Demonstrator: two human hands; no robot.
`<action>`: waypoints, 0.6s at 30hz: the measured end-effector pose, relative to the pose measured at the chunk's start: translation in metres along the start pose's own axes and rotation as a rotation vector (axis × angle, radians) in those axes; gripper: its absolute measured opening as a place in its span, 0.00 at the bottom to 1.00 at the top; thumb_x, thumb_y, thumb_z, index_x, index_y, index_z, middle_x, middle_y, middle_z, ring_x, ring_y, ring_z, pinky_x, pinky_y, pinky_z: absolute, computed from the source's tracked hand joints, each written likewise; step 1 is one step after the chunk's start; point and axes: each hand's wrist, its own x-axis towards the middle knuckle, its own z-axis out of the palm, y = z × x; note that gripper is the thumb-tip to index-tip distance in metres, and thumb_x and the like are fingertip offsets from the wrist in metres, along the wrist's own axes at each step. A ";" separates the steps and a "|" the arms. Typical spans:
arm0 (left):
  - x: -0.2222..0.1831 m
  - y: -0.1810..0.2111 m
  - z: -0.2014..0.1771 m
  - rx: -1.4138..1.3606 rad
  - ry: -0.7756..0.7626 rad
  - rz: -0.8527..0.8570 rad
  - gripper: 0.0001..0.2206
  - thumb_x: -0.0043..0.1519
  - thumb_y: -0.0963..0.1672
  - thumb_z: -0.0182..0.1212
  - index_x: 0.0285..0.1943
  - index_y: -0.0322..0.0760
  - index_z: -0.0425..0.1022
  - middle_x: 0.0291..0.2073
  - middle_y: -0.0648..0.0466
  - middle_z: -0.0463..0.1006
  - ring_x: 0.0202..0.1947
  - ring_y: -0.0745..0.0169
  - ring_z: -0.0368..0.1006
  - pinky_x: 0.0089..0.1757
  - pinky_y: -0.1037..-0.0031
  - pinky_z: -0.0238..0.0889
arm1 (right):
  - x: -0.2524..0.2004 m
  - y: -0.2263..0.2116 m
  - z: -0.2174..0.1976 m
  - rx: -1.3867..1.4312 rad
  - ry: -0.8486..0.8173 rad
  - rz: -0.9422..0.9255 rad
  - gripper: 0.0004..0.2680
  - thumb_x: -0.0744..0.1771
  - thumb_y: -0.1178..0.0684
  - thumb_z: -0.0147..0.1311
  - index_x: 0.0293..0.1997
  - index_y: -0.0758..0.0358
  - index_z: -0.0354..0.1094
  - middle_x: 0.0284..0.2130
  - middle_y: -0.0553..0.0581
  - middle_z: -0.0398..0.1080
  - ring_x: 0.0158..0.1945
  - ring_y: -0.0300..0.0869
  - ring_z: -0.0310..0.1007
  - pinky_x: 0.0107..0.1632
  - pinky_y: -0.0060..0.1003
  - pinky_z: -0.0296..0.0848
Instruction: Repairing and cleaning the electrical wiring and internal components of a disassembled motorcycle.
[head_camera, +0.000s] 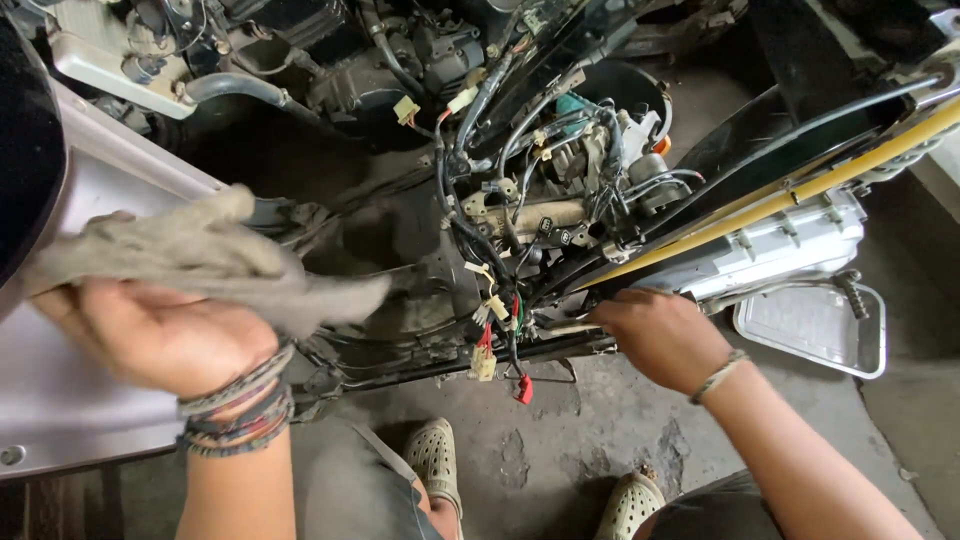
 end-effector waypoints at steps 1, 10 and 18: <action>-0.004 0.000 0.000 -0.001 0.001 -0.002 0.11 0.68 0.39 0.44 0.57 0.39 0.66 0.52 0.46 0.69 0.51 0.48 0.67 0.52 0.45 0.71 | 0.006 -0.003 0.007 -0.001 -0.002 0.002 0.10 0.69 0.60 0.47 0.48 0.48 0.75 0.35 0.49 0.78 0.35 0.39 0.80 0.38 0.32 0.86; -0.043 0.018 0.054 0.106 -0.241 -0.116 0.06 0.69 0.37 0.37 0.49 0.40 0.59 0.35 0.51 0.66 0.41 0.55 0.68 0.53 0.64 0.64 | 0.012 -0.031 -0.010 -0.195 -0.221 0.287 0.10 0.73 0.59 0.40 0.52 0.52 0.71 0.27 0.52 0.76 0.25 0.38 0.79 0.27 0.28 0.86; -0.062 0.029 0.068 0.185 -0.551 -0.256 0.09 0.71 0.46 0.50 0.48 0.37 0.61 0.43 0.45 0.73 0.43 0.56 0.76 0.45 0.71 0.69 | 0.010 -0.036 0.008 -0.169 -0.277 0.210 0.08 0.73 0.54 0.40 0.55 0.57 0.65 0.30 0.52 0.73 0.25 0.36 0.77 0.27 0.30 0.85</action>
